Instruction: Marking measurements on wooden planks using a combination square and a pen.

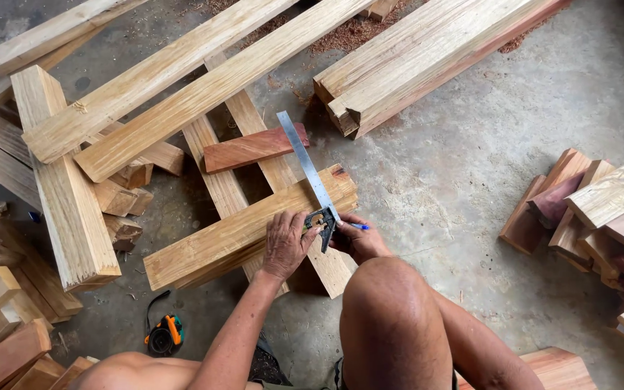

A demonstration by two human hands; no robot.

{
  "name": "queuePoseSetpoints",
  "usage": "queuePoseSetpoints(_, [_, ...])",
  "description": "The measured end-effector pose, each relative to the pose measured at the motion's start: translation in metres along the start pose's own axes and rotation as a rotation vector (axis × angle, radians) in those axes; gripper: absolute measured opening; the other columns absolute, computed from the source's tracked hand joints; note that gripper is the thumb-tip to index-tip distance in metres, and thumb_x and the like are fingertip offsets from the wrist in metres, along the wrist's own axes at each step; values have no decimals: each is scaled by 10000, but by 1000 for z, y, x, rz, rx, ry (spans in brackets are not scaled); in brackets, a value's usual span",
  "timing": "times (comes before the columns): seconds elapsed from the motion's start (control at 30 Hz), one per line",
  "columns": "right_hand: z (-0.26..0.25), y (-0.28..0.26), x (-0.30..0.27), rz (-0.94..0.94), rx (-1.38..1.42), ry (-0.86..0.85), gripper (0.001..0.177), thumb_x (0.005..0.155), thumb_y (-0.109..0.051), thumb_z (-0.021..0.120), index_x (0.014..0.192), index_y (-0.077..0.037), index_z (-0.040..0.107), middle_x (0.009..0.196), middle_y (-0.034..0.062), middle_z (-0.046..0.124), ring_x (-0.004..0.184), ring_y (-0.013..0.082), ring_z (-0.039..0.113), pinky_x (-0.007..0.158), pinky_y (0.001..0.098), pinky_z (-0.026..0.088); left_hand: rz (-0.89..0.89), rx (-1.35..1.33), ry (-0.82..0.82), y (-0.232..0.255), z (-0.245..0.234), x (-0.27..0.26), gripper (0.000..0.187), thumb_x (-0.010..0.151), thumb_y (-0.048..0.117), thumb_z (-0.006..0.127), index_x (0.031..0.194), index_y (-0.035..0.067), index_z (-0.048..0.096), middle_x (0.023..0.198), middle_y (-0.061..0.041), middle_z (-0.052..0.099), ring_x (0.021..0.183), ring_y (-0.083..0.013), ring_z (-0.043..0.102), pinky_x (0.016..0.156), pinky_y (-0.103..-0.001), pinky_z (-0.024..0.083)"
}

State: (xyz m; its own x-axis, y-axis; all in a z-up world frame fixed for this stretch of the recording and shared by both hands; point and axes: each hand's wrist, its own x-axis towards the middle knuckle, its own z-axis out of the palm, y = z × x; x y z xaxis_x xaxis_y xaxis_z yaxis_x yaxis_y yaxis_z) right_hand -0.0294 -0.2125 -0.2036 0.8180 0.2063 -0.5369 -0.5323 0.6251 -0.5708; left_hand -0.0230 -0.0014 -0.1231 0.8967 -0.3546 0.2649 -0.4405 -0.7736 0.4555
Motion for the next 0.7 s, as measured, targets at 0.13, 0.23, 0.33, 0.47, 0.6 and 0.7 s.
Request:
queuePoseSetpoints(0.13, [1,4,6,-97,-143,57,276,996,-120,624,1240,-4,676,999,118,738,857,227,732,773,393,630,53,72,-70,-13,-13,18,607,849,491,726,1287,80,645,1312,-177,539,1245,-346,486,1057,-532,348])
queuePoseSetpoints(0.23, [3,2,6,-120,-163,71,278,999,-121,621,1239,8,676,1014,124,744,874,228,741,787,388,637,79,85,-145,-26,-10,34,709,771,560,751,1327,131,654,1448,-216,458,1361,-373,398,1126,-579,236])
queuePoseSetpoints(0.33, [9,-1,5,-119,-174,78,284,1000,-126,623,1243,10,675,1013,128,743,881,234,742,793,395,638,60,99,-205,-32,-3,44,670,778,575,744,1341,217,673,1522,-210,413,1425,-368,350,1159,-600,169])
queuePoseSetpoints(0.47, [8,2,5,-99,-140,69,315,1007,-143,627,1287,-1,655,1021,121,734,895,231,730,807,404,624,84,105,-171,-38,9,46,450,888,496,697,1302,320,721,1544,-170,444,1424,-337,386,1160,-566,219])
queuePoseSetpoints(0.6, [16,-2,-1,-87,-76,83,349,989,-134,629,1319,-18,638,1044,121,731,916,238,727,831,414,631,127,104,-135,-34,8,47,355,937,431,673,1270,329,743,1551,-151,467,1405,-324,410,1151,-523,269])
queuePoseSetpoints(0.7, [18,-1,-1,-52,47,78,366,992,-134,612,1343,-27,618,1099,108,726,979,238,720,866,418,621,141,113,-120,-33,8,47,317,950,401,663,1247,336,754,1549,-152,466,1398,-330,404,1149,-535,259])
